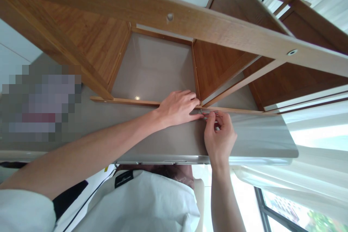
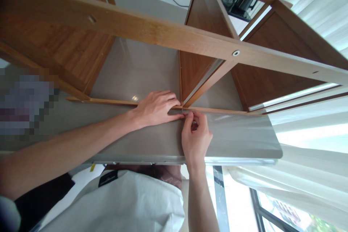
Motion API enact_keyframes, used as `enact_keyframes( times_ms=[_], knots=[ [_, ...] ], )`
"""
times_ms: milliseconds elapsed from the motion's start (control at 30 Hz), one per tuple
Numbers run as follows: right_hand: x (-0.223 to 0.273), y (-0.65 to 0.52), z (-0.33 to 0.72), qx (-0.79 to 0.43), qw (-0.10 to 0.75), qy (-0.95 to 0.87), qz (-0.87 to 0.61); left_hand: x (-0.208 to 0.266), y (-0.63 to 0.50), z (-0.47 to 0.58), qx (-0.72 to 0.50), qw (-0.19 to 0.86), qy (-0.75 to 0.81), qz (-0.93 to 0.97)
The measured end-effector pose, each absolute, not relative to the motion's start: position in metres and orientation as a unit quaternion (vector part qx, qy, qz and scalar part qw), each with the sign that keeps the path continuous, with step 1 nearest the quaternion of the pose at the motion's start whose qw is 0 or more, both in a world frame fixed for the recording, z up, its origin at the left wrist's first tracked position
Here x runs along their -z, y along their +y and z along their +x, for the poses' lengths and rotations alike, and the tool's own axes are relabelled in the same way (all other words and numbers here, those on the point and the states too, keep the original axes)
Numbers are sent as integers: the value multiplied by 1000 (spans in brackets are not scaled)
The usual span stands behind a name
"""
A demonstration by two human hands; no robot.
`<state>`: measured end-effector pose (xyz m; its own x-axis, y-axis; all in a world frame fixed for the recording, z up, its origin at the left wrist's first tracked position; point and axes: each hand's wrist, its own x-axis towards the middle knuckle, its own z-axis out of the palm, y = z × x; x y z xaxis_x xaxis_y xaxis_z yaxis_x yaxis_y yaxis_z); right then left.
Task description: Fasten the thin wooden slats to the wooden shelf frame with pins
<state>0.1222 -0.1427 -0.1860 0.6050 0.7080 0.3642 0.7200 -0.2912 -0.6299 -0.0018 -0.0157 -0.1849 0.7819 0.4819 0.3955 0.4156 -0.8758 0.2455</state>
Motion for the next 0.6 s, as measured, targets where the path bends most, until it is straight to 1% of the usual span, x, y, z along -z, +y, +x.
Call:
enact_keyframes(
  times_ms=[133,233,400,600],
  knots=[
    [191,-143,119,107,338,-508,-785,184,-16,-2,-220,78,239,942],
    [195,-144,119,145,312,-548,-762,184,-16,-3,-217,81,241,942],
    [195,-148,117,149,287,-581,-747,185,-15,-3,-218,79,237,943],
    [196,-149,116,153,276,-572,-757,185,-15,-3,-222,74,229,945]
  ],
)
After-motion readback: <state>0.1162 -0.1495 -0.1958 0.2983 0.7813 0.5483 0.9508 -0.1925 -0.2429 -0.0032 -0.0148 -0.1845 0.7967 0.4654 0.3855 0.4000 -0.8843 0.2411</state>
